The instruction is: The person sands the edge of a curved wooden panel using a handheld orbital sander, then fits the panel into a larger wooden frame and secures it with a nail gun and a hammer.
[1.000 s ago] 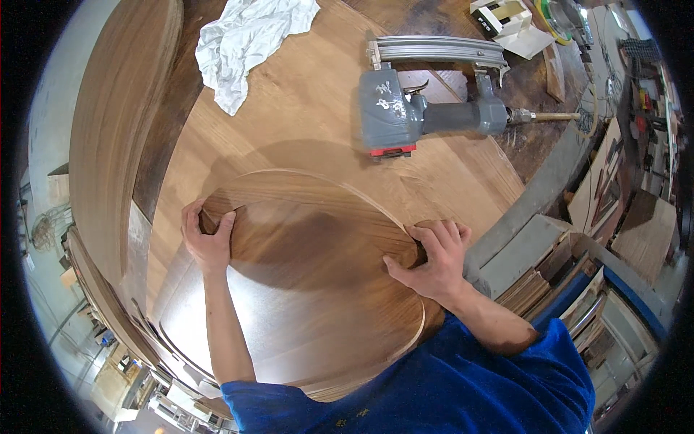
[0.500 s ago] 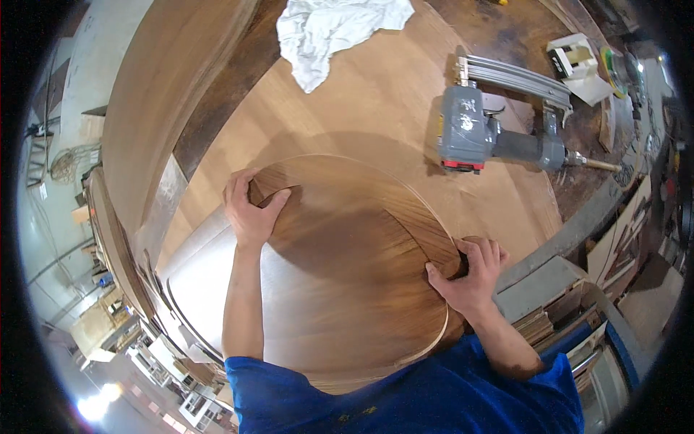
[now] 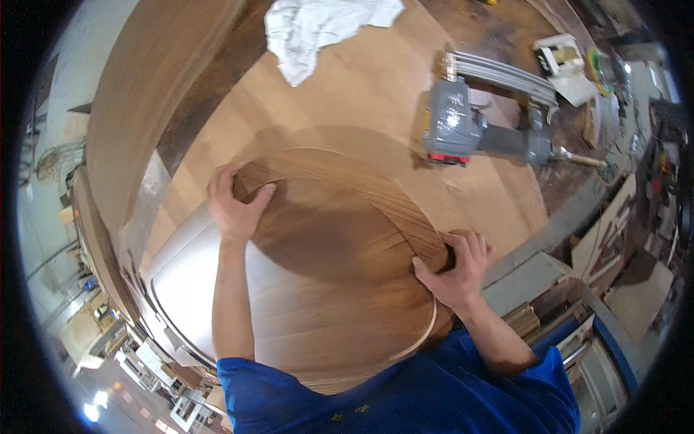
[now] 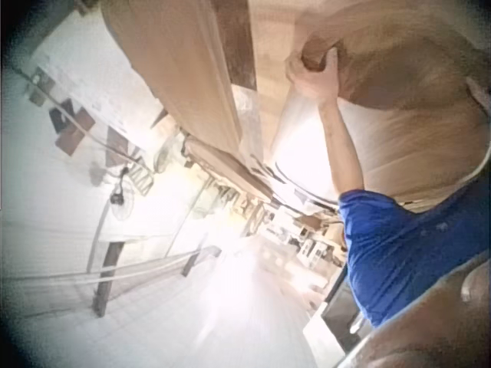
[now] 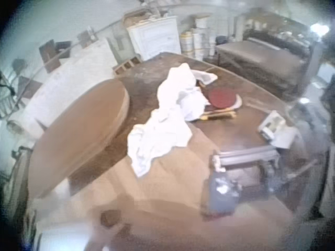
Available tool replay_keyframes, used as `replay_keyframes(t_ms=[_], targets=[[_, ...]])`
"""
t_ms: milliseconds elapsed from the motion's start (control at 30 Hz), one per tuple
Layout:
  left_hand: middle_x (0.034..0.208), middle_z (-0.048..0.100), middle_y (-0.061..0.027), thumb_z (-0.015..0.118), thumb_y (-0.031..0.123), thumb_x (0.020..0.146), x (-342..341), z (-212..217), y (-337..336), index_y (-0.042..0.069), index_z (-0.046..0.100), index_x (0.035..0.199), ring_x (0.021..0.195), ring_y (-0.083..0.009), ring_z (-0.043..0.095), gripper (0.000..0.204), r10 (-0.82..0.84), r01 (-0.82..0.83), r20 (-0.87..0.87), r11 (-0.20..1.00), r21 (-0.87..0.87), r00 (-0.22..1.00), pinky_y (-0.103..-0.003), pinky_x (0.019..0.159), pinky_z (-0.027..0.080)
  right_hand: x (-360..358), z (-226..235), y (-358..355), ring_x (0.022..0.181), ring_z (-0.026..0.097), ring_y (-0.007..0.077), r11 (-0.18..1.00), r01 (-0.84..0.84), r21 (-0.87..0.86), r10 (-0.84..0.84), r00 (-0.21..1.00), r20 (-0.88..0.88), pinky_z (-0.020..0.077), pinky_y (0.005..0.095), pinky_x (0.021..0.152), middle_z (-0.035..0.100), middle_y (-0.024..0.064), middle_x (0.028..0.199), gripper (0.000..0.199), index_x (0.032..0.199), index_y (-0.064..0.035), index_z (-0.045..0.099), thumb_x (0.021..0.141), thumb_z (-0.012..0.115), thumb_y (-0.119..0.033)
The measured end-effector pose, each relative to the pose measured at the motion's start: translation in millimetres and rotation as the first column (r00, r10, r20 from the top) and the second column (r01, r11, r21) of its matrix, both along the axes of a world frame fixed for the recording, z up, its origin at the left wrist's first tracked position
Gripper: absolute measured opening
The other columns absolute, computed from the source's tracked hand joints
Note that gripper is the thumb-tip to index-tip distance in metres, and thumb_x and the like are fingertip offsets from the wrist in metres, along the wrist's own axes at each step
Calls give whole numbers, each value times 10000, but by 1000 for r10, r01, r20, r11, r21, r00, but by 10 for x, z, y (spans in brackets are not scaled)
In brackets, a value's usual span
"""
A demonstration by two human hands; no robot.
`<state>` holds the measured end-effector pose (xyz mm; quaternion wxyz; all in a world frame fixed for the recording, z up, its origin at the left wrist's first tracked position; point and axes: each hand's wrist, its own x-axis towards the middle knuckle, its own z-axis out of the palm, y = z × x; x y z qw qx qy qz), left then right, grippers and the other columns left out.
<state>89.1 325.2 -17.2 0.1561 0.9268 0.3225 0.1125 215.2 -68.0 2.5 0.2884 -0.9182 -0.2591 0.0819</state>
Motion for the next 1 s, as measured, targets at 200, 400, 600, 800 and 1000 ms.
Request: replay_keyframes(t_ms=[200, 400, 600, 800, 1000], targets=[[1250, 674, -128, 925, 237, 738, -25, -56, -4, 71, 666, 1259, 1194, -376, 612, 605, 0, 0, -3, 999, 43, 1000, -480, 1045, 495, 10, -30, 4, 955, 579, 274, 1000, 21, 7, -21, 1000, 0, 357, 437, 889, 634, 46, 976, 501, 1011, -134, 687, 640, 926, -372], [1258, 697, -104, 887, 250, 781, -66, -179, 22, 77, 641, 1335, 1223, -348, 610, 631, -44, 42, 90, 999, 25, 995, -473, 1112, 432, 19, -17, -92, 964, 577, 238, 999, 19, 38, -17, 999, -47, 336, 408, 886, 647, 21, 1007, 530, 1060, -128, 703, 657, 926, -390], [1380, 629, -134, 855, 337, 826, 7, -124, -31, 69, 556, 1446, 1306, -373, 547, 738, -168, 157, 13, 940, 303, 986, -549, 1166, 346, 245, 8, -298, 867, 586, 240, 987, -90, 135, 101, 992, -78, 339, 393, 819, 668, 16, 977, 414, 1064, -147, 724, 739, 882, -349], [1516, 473, -188, 844, 345, 857, 10, -84, -393, 70, 492, 1508, 1413, -393, 449, 789, -24, 10, 24, 876, 483, 999, -574, 1175, 345, 736, -148, -539, 811, 625, 197, 985, -116, 127, 111, 993, 51, 350, 393, 764, 693, -15, 849, 151, 999, -171, 750, 862, 768, -110], [1572, 409, -235, 847, 242, 872, 154, 40, -1758, 22, 523, 1467, 1445, -405, 420, 712, 199, -210, 110, 973, 98, 974, -528, 1166, 415, 794, -167, -394, 818, 638, 199, 977, -182, 116, 158, 969, 190, 378, 399, 780, 685, -20, 841, 116, 979, -191, 736, 879, 760, -138]])
